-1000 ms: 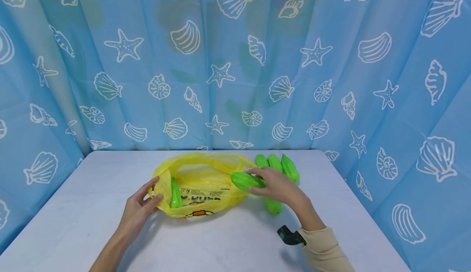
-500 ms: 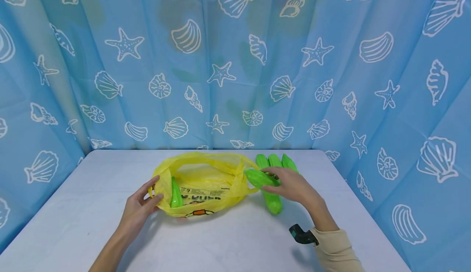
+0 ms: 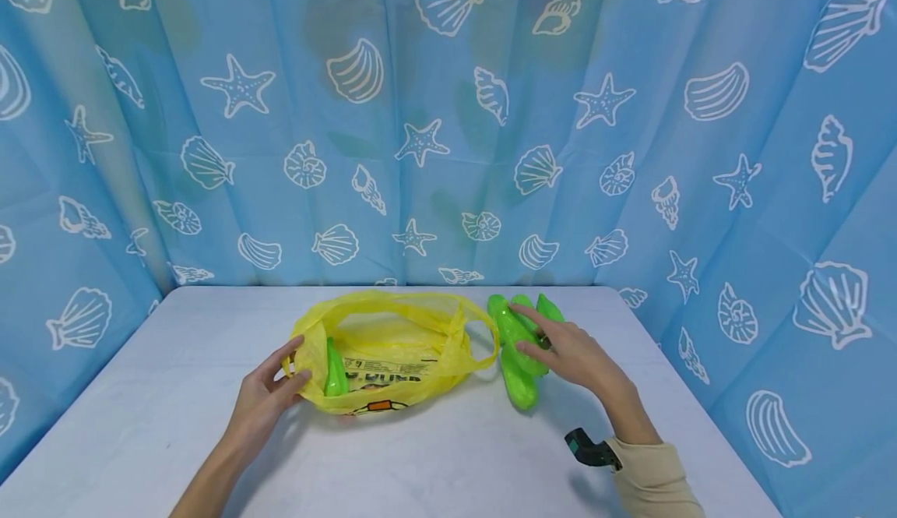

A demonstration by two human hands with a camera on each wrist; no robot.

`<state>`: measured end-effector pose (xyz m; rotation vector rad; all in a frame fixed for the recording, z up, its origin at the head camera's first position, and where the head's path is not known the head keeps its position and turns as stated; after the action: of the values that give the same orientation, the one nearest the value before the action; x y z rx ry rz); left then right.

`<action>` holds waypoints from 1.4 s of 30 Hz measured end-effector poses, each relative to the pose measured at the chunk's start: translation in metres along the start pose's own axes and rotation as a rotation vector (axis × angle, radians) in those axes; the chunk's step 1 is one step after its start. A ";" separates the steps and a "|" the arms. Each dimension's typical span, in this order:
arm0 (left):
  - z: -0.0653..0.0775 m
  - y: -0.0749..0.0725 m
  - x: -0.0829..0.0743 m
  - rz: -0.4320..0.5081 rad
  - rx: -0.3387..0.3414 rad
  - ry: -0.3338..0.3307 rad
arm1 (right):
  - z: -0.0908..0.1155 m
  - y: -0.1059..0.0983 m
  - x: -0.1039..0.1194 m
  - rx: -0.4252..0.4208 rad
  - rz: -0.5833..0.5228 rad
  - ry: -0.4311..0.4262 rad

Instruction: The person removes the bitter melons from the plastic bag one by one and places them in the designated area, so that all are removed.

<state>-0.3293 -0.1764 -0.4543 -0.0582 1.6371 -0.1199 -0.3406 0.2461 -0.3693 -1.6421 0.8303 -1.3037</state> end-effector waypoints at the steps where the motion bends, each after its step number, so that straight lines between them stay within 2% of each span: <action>1: 0.000 0.000 0.000 0.001 0.000 -0.003 | 0.001 -0.001 -0.001 0.001 -0.005 0.001; 10: 0.000 0.000 0.000 -0.010 -0.001 0.001 | 0.004 -0.009 -0.013 0.004 -0.014 0.007; 27: 0.000 0.001 -0.002 0.011 0.009 0.009 | 0.010 -0.004 -0.034 0.071 -0.011 0.043; 38: 0.000 0.000 0.000 -0.014 0.001 -0.011 | 0.010 0.011 -0.045 0.155 -0.049 0.120; 42: 0.000 0.000 -0.001 -0.020 0.002 0.004 | 0.009 0.015 -0.049 0.170 -0.069 0.153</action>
<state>-0.3288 -0.1761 -0.4530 -0.0730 1.6408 -0.1373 -0.3429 0.2854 -0.4032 -1.4624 0.7356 -1.5206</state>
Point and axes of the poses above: each hand's wrist, its own z-axis away from the middle knuckle, its own y-axis out of the palm, x = y × z, the point moved 10 cm from there along -z, towards the middle knuckle, and after that the axes turned 5 degrees about y, right-handed, at the moved point
